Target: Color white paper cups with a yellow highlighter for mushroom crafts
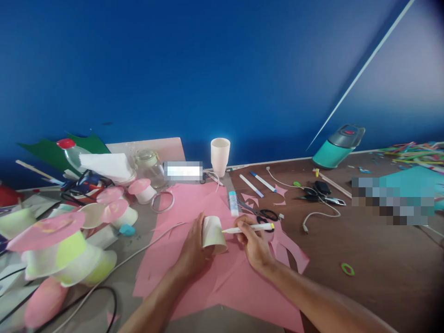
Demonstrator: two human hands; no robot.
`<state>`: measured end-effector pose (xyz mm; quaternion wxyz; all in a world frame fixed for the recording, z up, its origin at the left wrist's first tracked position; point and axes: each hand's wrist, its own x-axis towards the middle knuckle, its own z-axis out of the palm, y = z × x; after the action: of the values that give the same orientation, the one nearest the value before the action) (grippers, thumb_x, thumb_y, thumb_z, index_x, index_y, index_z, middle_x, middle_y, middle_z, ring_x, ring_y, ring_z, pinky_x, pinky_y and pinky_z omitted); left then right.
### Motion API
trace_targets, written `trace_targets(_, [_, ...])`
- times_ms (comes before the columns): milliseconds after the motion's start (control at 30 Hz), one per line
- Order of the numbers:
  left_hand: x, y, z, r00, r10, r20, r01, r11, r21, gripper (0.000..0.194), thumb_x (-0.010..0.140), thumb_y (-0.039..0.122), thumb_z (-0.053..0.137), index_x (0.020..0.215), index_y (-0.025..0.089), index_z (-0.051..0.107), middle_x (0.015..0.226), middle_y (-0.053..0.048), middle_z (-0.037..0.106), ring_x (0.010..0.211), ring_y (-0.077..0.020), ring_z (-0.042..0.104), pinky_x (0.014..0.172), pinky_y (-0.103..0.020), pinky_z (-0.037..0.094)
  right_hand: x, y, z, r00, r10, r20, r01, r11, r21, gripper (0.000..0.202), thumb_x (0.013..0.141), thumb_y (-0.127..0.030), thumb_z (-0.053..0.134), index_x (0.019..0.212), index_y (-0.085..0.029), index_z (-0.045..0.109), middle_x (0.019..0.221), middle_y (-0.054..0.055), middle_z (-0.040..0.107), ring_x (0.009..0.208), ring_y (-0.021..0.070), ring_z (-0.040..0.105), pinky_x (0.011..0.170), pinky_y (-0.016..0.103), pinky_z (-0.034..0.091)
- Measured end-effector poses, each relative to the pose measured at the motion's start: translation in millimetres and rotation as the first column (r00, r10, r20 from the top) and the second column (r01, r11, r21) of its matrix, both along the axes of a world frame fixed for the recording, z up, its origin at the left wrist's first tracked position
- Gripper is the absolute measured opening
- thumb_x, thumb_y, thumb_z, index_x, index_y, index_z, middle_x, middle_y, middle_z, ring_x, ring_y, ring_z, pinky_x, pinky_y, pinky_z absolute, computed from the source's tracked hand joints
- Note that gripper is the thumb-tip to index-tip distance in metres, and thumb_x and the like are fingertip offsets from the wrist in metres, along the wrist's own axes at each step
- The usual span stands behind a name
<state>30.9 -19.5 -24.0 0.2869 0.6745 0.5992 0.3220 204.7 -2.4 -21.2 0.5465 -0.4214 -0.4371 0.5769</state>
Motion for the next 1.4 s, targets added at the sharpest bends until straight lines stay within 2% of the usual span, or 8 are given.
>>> trace_targets(133, [-0.3,0.8,-0.3,1.000,-0.008,0.016,0.008,0.999,-0.031,0.077,0.069,0.026,0.052,0.138,0.006,0.024,0.142,-0.023,0.036,0.131,-0.0355,0.035,0.107,-0.052,0.029,-0.5,-0.3,1.4,0.999,-0.005,0.034,0.004,1.000,0.004,0.030,0.081,-0.042,0.054,0.063,-0.019,0.051,0.048,-0.006,0.037,0.044,0.0081,0.029,0.041,0.021,0.021])
trace_targets(433, [1.0,0.1,4.0,0.999,-0.001,0.032,0.003,0.999,-0.044,0.077,0.070,0.025,0.052,0.140,0.011,0.024,0.141,-0.019,0.039,0.130,-0.0336,0.037,0.106,-0.049,0.032,-3.4,-6.8,13.8,0.995,0.023,0.094,-0.030,0.997,0.069,0.034,0.080,-0.047,0.054,0.061,-0.020,0.051,0.046,-0.006,0.039,0.044,0.0090,0.033,0.042,0.022,0.026])
trace_targets(900, [1.3,0.6,5.7,1.000,0.004,0.002,-0.004,0.999,-0.033,0.076,0.069,0.028,0.051,0.138,0.007,0.027,0.139,-0.021,0.042,0.128,-0.0345,0.040,0.105,-0.049,0.034,-1.5,-0.4,10.7,0.996,0.027,0.085,-0.034,0.996,0.080,0.029,0.082,-0.041,0.051,0.062,-0.020,0.049,0.047,-0.006,0.037,0.045,0.0089,0.031,0.044,0.023,0.025])
trace_targets(1233, [-0.2,-0.7,0.4,1.000,0.010,-0.003,-0.010,1.000,0.004,0.075,0.070,0.026,0.052,0.138,0.007,0.027,0.137,-0.022,0.043,0.128,-0.0347,0.041,0.104,-0.050,0.035,-1.4,-4.2,10.0,0.997,0.040,0.070,-0.045,0.997,0.068,0.030,0.082,-0.039,0.052,0.061,-0.019,0.049,0.046,-0.007,0.035,0.044,0.0080,0.029,0.042,0.022,0.023])
trace_targets(1333, [-0.4,-1.1,1.5,1.000,0.002,-0.003,-0.002,1.000,-0.001,0.075,0.071,0.026,0.051,0.138,0.006,0.025,0.138,-0.023,0.042,0.128,-0.0349,0.040,0.104,-0.052,0.034,-0.5,-5.3,5.3,0.999,0.044,0.026,-0.046,0.995,0.088,0.030,0.084,-0.043,0.052,0.067,-0.018,0.053,0.049,-0.006,0.040,0.045,0.0083,0.033,0.042,0.021,0.025])
trace_targets(1400, [-1.1,-0.5,1.2,1.000,-0.017,-0.005,0.017,1.000,-0.018,0.076,0.070,0.025,0.052,0.138,0.005,0.025,0.140,-0.024,0.039,0.130,-0.0353,0.038,0.106,-0.052,0.033,-0.5,-3.5,2.8,1.000,-0.019,-0.003,0.019,0.994,0.110,0.027,0.085,-0.044,0.053,0.076,-0.019,0.055,0.053,-0.005,0.043,0.048,0.0088,0.036,0.044,0.021,0.029])
